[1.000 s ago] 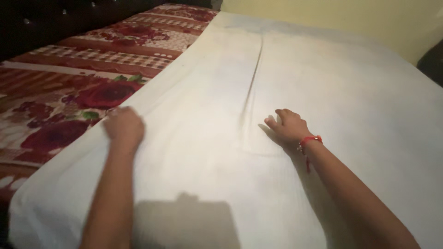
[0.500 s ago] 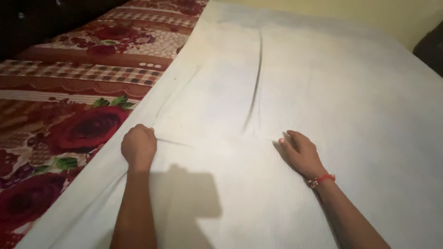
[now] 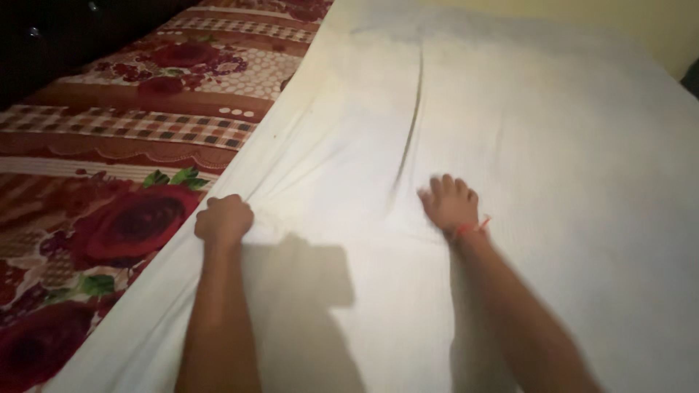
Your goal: The person spreads a white fitted sheet over a mattress, smoothing the surface and tucking the edges under the mattress. The person moves around the bed to adjust the sheet on all sides.
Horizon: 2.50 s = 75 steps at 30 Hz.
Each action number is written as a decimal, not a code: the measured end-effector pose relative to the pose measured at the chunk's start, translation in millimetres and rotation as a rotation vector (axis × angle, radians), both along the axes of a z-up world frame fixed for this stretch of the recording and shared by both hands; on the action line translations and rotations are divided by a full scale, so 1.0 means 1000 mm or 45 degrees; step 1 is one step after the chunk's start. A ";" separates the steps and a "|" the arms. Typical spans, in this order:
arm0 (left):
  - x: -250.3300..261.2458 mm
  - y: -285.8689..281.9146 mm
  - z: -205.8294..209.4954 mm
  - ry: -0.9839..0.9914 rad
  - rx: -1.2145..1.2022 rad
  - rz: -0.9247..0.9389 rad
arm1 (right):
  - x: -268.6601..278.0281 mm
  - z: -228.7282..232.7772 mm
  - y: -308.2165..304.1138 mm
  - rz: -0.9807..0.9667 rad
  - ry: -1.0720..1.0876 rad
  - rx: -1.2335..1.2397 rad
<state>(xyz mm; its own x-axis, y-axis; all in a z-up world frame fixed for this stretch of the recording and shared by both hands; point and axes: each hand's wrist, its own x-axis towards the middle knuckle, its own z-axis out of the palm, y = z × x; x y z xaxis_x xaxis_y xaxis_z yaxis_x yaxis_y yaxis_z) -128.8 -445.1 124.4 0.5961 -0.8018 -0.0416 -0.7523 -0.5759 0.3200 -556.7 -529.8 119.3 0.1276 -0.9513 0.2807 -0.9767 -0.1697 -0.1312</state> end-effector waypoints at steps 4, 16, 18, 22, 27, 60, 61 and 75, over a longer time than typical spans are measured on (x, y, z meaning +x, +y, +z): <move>0.028 -0.043 -0.012 0.079 0.001 -0.069 | -0.002 -0.011 0.001 0.054 0.052 -0.053; -0.016 -0.141 -0.010 0.020 -0.261 -0.233 | 0.001 -0.010 0.008 0.031 -0.026 -0.066; -0.016 -0.144 -0.010 0.007 -0.291 -0.224 | 0.002 -0.007 0.007 0.019 0.001 -0.038; -0.020 -0.166 0.008 -0.079 -0.409 -0.299 | 0.000 -0.011 0.007 0.038 0.010 -0.062; -0.025 -0.212 -0.010 -0.056 -0.545 -0.384 | -0.005 -0.018 0.007 0.043 0.002 -0.056; -0.046 -0.385 0.006 0.402 -0.530 0.001 | 0.037 -0.006 -0.202 0.053 -0.250 -0.083; -0.045 -0.384 0.007 0.453 -0.561 0.017 | 0.037 -0.005 -0.202 0.045 -0.258 -0.078; -0.060 -0.426 -0.011 -0.273 -0.544 -0.336 | 0.042 0.004 -0.194 0.051 -0.223 -0.042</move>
<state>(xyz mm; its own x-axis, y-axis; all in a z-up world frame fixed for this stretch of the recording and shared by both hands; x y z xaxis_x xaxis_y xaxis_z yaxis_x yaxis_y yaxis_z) -189.0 -871.3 113.2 0.3318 -0.8441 0.4211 -0.9277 -0.2110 0.3080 -514.8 -724.3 123.7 0.1115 -0.9363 0.3330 -0.9318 -0.2149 -0.2924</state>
